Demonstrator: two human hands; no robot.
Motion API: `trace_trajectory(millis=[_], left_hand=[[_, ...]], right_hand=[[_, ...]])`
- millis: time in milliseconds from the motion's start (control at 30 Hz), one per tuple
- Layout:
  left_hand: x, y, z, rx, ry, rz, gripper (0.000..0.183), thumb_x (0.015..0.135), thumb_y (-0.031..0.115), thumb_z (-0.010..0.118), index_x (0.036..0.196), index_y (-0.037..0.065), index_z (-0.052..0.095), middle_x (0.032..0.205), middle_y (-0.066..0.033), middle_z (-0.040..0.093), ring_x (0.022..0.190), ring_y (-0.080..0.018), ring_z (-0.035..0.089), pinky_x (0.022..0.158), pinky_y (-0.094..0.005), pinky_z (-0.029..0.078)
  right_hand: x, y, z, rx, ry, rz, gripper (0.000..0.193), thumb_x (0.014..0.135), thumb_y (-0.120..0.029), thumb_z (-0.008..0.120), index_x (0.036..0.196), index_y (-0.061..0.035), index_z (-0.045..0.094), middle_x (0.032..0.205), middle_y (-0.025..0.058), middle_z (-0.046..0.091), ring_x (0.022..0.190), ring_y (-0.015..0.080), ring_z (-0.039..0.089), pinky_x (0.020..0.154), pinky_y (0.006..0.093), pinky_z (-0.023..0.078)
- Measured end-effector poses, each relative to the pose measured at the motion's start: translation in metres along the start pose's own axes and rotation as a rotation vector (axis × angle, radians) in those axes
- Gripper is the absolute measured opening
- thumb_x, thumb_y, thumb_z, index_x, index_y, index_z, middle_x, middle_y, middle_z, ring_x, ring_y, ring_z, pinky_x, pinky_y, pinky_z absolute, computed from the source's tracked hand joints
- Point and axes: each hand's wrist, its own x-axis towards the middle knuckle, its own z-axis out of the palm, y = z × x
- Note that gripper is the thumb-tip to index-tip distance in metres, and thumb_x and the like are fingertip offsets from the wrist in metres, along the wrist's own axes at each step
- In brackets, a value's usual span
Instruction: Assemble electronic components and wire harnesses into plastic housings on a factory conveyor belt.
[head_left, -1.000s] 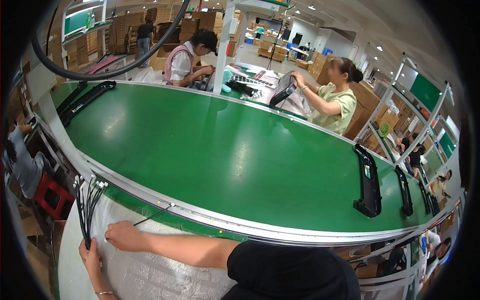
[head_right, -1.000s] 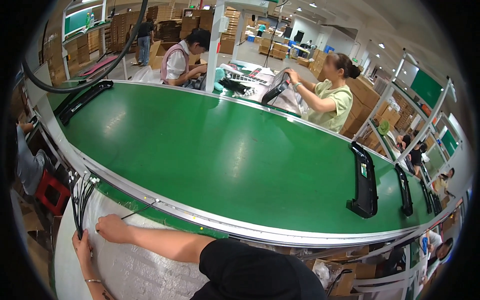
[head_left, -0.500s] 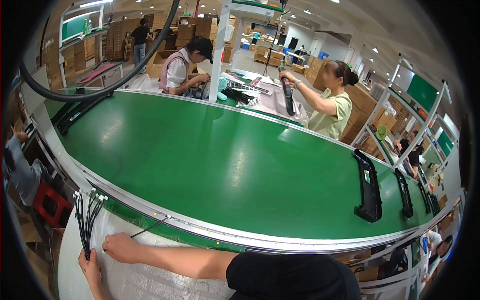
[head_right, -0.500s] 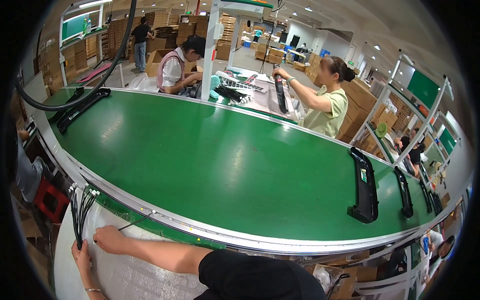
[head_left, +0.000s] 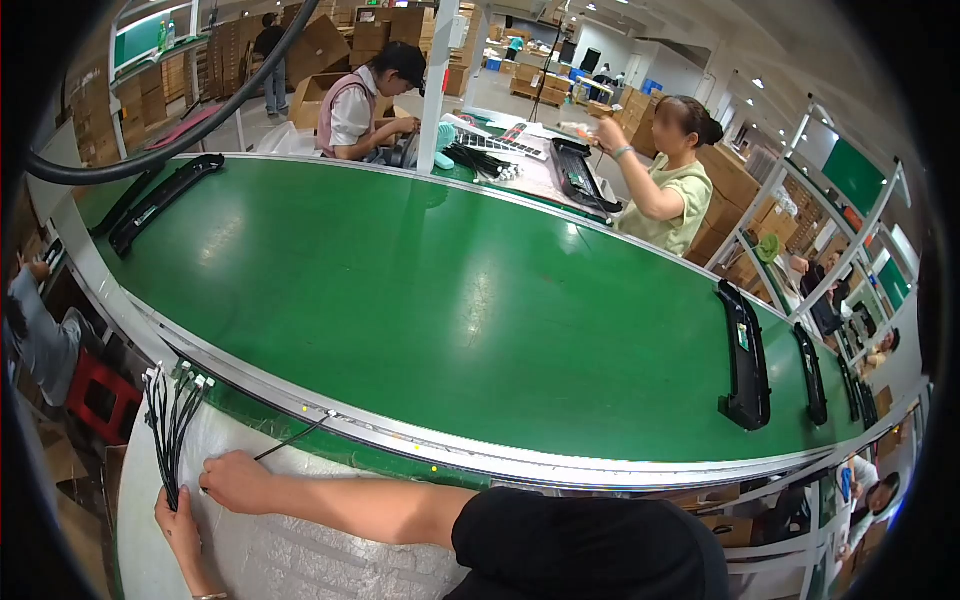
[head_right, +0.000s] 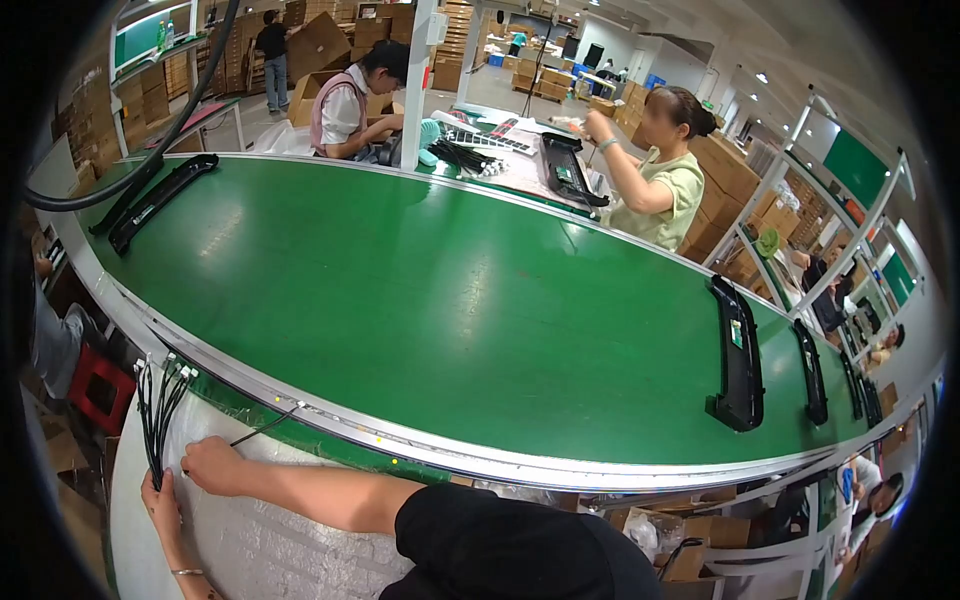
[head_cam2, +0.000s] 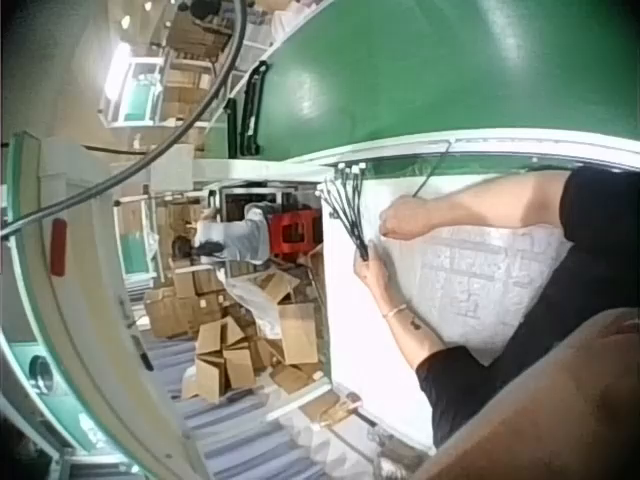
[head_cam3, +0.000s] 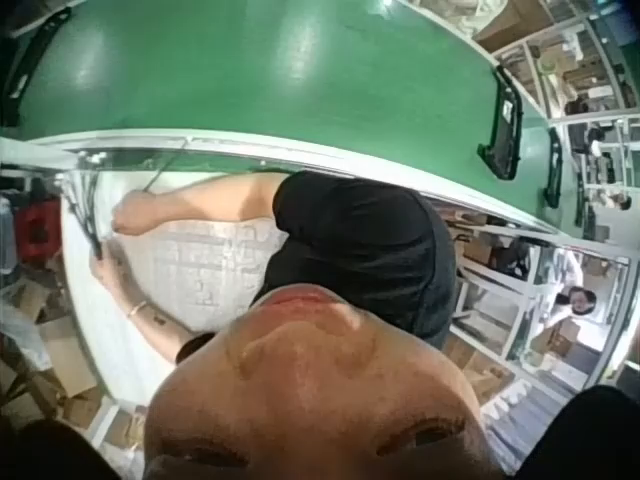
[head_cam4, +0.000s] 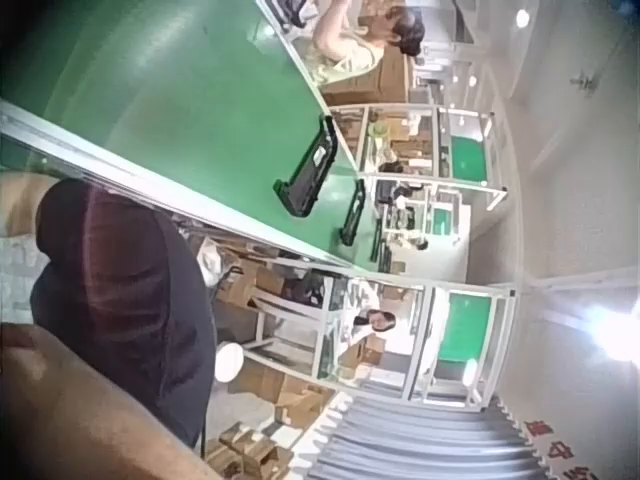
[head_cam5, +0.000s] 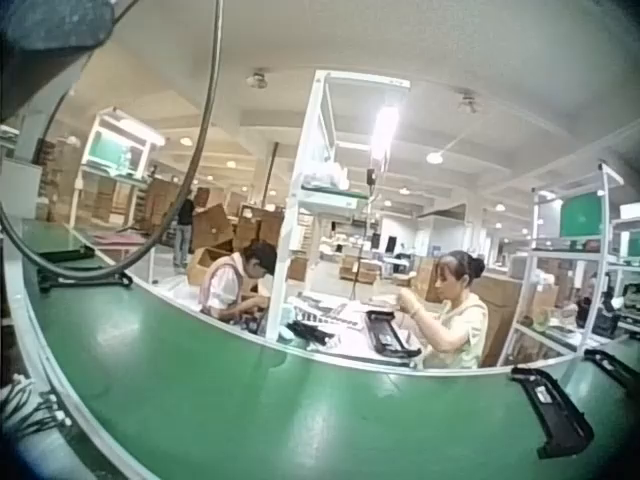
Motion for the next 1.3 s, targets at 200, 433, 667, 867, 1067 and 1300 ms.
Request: trace_trajectory(millis=[200, 433, 667, 867, 1067, 1300], left_hand=[[0.001, 0.003, 0.002, -0.028, 0.011, -0.019, 0.014, 0.086, 0.016, 0.055, 0.077, 0.006, 0.051, 0.056, 0.0066, 0.036, 0.042, -0.0029, 0.027, 0.036, -0.0220, 0.021], [0.001, -0.002, -0.004, 0.007, -0.028, 0.016, 0.014, 0.084, 0.013, 0.055, 0.081, 0.000, 0.052, 0.063, 0.0033, 0.042, 0.057, -0.0051, 0.032, 0.049, -0.0219, 0.028], [-0.005, 0.014, 0.004, 0.015, -0.034, -0.001, 0.016, 0.082, 0.012, 0.056, 0.075, 0.000, 0.048, 0.061, 0.0018, 0.040, 0.057, -0.0081, 0.033, 0.049, -0.0252, 0.031], [-0.010, 0.022, 0.009, 0.211, 0.036, 0.148, 0.019, 0.080, 0.013, 0.058, 0.075, -0.003, 0.050, 0.059, -0.0035, 0.045, 0.057, -0.0105, 0.038, 0.052, -0.0278, 0.035], [-0.005, 0.020, 0.002, -0.151, 0.037, -0.061, 0.017, 0.081, 0.023, 0.062, 0.077, 0.009, 0.054, 0.050, 0.0071, 0.040, 0.040, -0.0031, 0.033, 0.036, -0.0209, 0.025], [-0.015, 0.044, -0.047, -1.509, -0.434, 0.050, 0.024, 0.095, 0.026, 0.039, 0.079, 0.009, 0.046, 0.053, 0.0035, 0.037, 0.042, -0.0057, 0.033, 0.043, -0.0214, 0.029]], right_hand=[[0.001, 0.000, 0.000, -0.017, -0.011, 0.013, 0.009, 0.072, -0.015, 0.059, 0.072, -0.0059, 0.060, 0.074, 0.0094, 0.057, 0.071, 0.0269, 0.059, 0.062, 0.0374, 0.047], [-0.005, -0.008, 0.016, 0.072, 0.045, -0.096, 0.010, 0.075, -0.014, 0.056, 0.071, -0.0057, 0.060, 0.074, 0.0085, 0.054, 0.072, 0.0269, 0.056, 0.064, 0.0386, 0.046], [-0.002, -0.006, 0.009, 0.049, -0.053, -0.072, 0.012, 0.076, -0.016, 0.056, 0.070, -0.0065, 0.061, 0.077, 0.0091, 0.053, 0.076, 0.0264, 0.056, 0.066, 0.0379, 0.046], [-0.005, -0.005, 0.004, 0.029, -0.049, -0.108, 0.013, 0.078, -0.017, 0.055, 0.074, -0.0071, 0.063, 0.079, 0.0087, 0.055, 0.075, 0.0247, 0.058, 0.065, 0.0374, 0.047], [-0.005, 0.006, 0.011, 0.019, -0.012, -0.195, 0.013, 0.080, -0.016, 0.053, 0.079, -0.0076, 0.062, 0.078, 0.0100, 0.057, 0.075, 0.0269, 0.059, 0.063, 0.0383, 0.047], [0.003, -0.021, -0.002, 0.056, -0.062, -0.154, 0.011, 0.075, -0.010, 0.052, 0.078, -0.0068, 0.062, 0.076, 0.0111, 0.056, 0.071, 0.0264, 0.059, 0.058, 0.0375, 0.047]])
